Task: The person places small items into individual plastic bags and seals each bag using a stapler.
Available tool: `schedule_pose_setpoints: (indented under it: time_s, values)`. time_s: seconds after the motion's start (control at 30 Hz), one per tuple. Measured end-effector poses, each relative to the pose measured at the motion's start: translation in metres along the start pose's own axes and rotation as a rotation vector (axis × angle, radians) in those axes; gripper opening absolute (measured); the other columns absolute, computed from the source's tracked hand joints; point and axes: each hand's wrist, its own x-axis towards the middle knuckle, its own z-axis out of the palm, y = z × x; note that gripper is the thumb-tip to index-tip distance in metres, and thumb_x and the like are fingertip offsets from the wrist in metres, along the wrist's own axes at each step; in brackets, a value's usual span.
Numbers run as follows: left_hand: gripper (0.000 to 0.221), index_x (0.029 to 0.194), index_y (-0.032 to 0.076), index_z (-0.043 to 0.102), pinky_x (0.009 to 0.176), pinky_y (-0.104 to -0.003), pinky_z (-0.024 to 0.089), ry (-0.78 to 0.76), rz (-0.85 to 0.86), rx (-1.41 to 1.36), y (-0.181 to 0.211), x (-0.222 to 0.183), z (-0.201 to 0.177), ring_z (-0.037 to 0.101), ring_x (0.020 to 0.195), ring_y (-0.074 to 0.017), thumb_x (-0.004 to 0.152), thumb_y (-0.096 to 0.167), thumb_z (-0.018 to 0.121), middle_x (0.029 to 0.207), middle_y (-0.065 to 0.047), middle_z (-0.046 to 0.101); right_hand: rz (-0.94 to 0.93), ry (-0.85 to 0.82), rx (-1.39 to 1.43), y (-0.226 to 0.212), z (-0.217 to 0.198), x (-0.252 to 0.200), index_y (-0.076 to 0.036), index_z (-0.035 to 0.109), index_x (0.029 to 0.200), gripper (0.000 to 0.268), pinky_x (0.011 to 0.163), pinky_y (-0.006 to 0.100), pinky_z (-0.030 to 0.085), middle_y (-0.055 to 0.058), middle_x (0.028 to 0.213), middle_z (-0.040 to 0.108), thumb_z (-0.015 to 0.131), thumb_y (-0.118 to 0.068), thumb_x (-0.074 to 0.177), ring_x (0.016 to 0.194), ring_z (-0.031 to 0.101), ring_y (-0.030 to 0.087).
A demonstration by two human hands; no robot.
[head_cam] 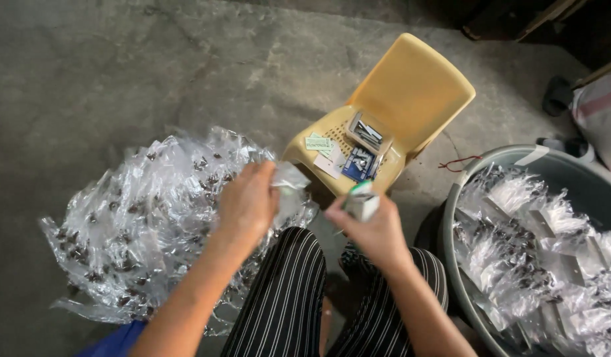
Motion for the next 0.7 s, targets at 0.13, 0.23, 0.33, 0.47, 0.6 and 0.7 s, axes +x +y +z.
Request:
schedule_pose_setpoints:
  time_s: [0.13, 0.23, 0.33, 0.47, 0.6, 0.7]
  values:
    - [0.021, 0.106, 0.019, 0.059, 0.084, -0.055, 0.056, 0.063, 0.118, -0.062, 0.019, -0.002, 0.025, 0.07, 0.095, -0.042, 0.087, 0.027, 0.064, 0.104, -0.01, 0.062, 0.144, -0.026, 0.234, 0.0, 0.02, 0.001, -0.011, 0.078, 0.082, 0.02, 0.071, 0.028, 0.055, 0.005, 0.072, 0.077, 0.093, -0.016, 0.07, 0.064, 0.066, 0.012]
    - [0.022, 0.107, 0.018, 0.062, 0.085, -0.051, 0.055, 0.084, 0.176, -0.137, 0.027, -0.012, 0.023, 0.071, 0.093, -0.0395, 0.087, 0.026, 0.065, 0.099, -0.008, 0.065, 0.208, 0.054, 0.249, 0.0, 0.016, 0.005, -0.006, 0.076, 0.086, 0.014, 0.07, 0.029, 0.056, 0.009, 0.076, 0.078, 0.087, -0.009, 0.078, 0.066, 0.069, 0.014]
    - [0.027, 0.108, 0.016, 0.068, 0.087, -0.045, 0.053, 0.146, 0.229, -0.173, 0.032, -0.021, 0.01, 0.073, 0.094, -0.0327, 0.083, 0.022, 0.075, 0.095, -0.006, 0.071, 0.281, 0.069, 0.289, -0.002, 0.017, 0.006, -0.001, 0.074, 0.09, 0.016, 0.071, 0.032, 0.057, 0.011, 0.084, 0.079, 0.085, -0.005, 0.078, 0.069, 0.069, 0.015]
    - [0.036, 0.106, 0.009, 0.071, 0.083, -0.045, 0.057, 0.1, 0.27, -0.445, 0.034, -0.028, -0.005, 0.074, 0.095, -0.0365, 0.074, 0.018, 0.086, 0.094, -0.014, 0.077, 0.203, 0.108, 0.212, 0.025, 0.014, 0.013, -0.006, 0.074, 0.085, 0.015, 0.064, 0.028, 0.055, 0.006, 0.075, 0.076, 0.084, -0.003, 0.074, 0.064, 0.065, 0.011]
    - [0.028, 0.104, 0.006, 0.072, 0.084, -0.041, 0.058, -0.078, 0.182, -0.793, 0.03, -0.033, -0.036, 0.075, 0.096, -0.0312, 0.078, 0.012, 0.079, 0.094, -0.016, 0.078, 0.115, 0.126, 0.107, 0.02, 0.012, 0.006, -0.007, 0.068, 0.085, 0.013, 0.062, 0.027, 0.049, 0.004, 0.072, 0.07, 0.078, -0.005, 0.077, 0.067, 0.059, 0.009]
    - [0.043, 0.119, -0.009, 0.06, 0.066, -0.042, 0.063, -0.347, -0.006, -1.409, 0.038, -0.038, -0.063, 0.071, 0.076, -0.0317, 0.08, 0.001, 0.076, 0.096, -0.02, 0.067, 0.132, 0.03, 0.134, 0.025, 0.009, 0.003, -0.005, 0.068, 0.087, 0.015, 0.064, 0.029, 0.051, 0.011, 0.073, 0.071, 0.077, 0.001, 0.076, 0.068, 0.064, 0.014]
